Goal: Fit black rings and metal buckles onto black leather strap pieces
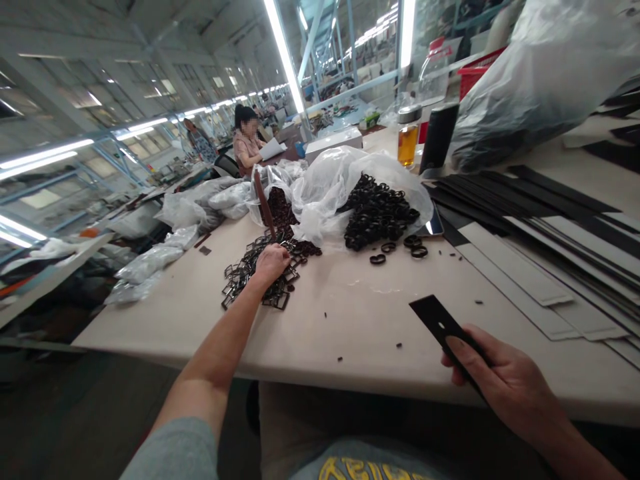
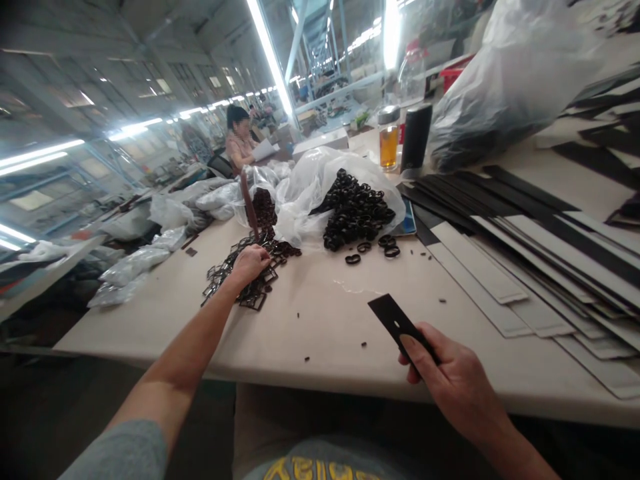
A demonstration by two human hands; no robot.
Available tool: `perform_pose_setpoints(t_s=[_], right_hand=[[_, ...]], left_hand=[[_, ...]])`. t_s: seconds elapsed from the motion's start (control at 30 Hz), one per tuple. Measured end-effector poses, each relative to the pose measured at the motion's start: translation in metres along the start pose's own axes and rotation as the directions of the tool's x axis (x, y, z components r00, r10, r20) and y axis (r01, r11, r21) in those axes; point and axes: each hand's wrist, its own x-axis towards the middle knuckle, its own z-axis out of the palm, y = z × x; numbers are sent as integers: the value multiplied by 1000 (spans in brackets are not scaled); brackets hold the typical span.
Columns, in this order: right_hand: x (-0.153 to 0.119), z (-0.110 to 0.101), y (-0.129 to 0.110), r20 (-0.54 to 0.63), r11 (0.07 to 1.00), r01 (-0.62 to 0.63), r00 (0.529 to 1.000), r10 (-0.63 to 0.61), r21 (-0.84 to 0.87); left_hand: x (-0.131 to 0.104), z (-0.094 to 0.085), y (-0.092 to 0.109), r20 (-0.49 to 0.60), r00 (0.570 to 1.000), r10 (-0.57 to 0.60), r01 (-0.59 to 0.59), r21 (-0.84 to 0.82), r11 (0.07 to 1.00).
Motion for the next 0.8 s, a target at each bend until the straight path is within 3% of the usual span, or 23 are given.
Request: perform_pose_setpoints(t_s=[0.2, 0.33, 0.6, 0.7, 0.8], right_hand=[[-1, 2, -9, -51, 1000, -12, 999, 12, 3], [0, 1, -5, -19, 1000, 3, 1000, -3, 2], [-1, -2, 3, -3, 1000, 1, 1000, -1, -15], [-1, -3, 6, 7, 999, -29, 1000, 29, -29], [0, -3, 13, -7, 998, -45, 999, 45, -49]], left_hand=[[13, -6, -3, 2, 998, 69, -69, -52, 996], [21, -1, 2, 27, 996, 89, -86, -87, 992], [18, -4, -15, -33, 992, -124, 110, -276, 955], [13, -8, -27, -54, 972, -229, 184, -433, 883], [7, -11, -37, -38, 950, -310, 220, -624, 750]])
